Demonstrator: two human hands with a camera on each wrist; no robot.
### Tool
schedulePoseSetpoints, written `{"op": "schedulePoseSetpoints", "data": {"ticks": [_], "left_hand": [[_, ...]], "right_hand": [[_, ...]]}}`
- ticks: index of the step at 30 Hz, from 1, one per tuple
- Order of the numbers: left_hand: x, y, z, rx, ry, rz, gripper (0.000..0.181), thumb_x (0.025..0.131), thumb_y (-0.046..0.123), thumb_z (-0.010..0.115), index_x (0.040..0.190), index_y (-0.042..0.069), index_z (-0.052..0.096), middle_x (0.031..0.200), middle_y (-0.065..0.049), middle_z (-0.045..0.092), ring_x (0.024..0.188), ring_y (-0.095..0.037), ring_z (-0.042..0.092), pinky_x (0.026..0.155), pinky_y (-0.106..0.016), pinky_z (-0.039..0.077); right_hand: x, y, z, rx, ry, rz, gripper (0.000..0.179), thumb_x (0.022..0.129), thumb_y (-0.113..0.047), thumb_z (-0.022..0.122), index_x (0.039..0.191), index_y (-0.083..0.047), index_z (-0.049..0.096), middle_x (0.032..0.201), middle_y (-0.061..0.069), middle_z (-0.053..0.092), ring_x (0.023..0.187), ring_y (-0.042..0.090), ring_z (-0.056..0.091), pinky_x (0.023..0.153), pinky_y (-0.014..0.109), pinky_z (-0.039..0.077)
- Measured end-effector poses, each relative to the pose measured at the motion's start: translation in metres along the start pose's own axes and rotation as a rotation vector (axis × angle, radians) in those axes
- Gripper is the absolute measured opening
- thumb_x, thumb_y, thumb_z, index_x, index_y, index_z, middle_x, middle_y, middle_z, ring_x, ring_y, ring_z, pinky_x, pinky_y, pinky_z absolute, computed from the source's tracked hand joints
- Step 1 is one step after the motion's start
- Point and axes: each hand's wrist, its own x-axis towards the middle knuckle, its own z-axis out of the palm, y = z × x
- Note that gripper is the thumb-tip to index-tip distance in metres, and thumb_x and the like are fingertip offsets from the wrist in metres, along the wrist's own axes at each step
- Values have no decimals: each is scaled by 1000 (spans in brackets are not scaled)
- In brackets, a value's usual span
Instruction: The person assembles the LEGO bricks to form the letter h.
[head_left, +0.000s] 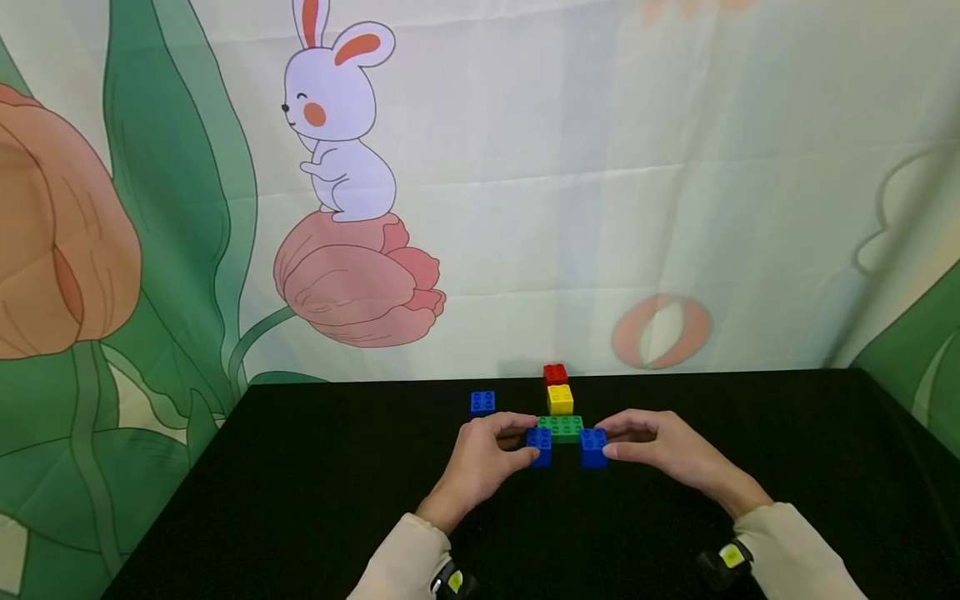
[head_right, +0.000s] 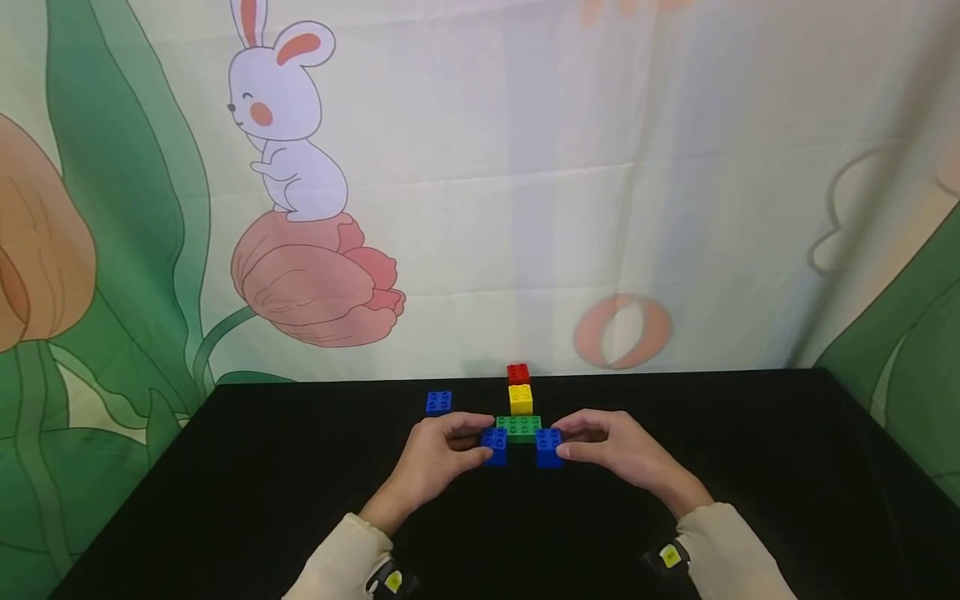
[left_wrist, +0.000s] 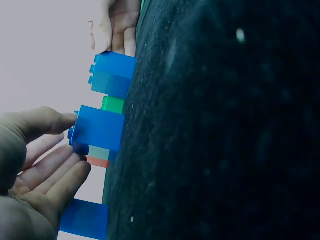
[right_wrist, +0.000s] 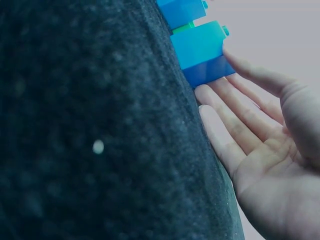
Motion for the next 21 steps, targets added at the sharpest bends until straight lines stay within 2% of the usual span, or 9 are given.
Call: {"op": "schedulePoseSetpoints", "data": {"ticks": [8,21], "left_hand": [[0,-2,0,23,2,1,34,95,5,79,128,8,73,133,-11,69,118,-26,70,96,-36,60],[-1,-8,3,11,2,45,38,93,2,78,131,4,71,135,-14,68,118,-27,69,93,-32,60]], "right_hand": [[-1,-1,0,2,0,-6,49,97,-33,78,137,-9,66,128,8,70,116,27,66,99,50,56],[0,3,0,16,3,-2,49,97,-33,79,138,-9,66,130,9,68,117,27,66,99,50,56]]}}
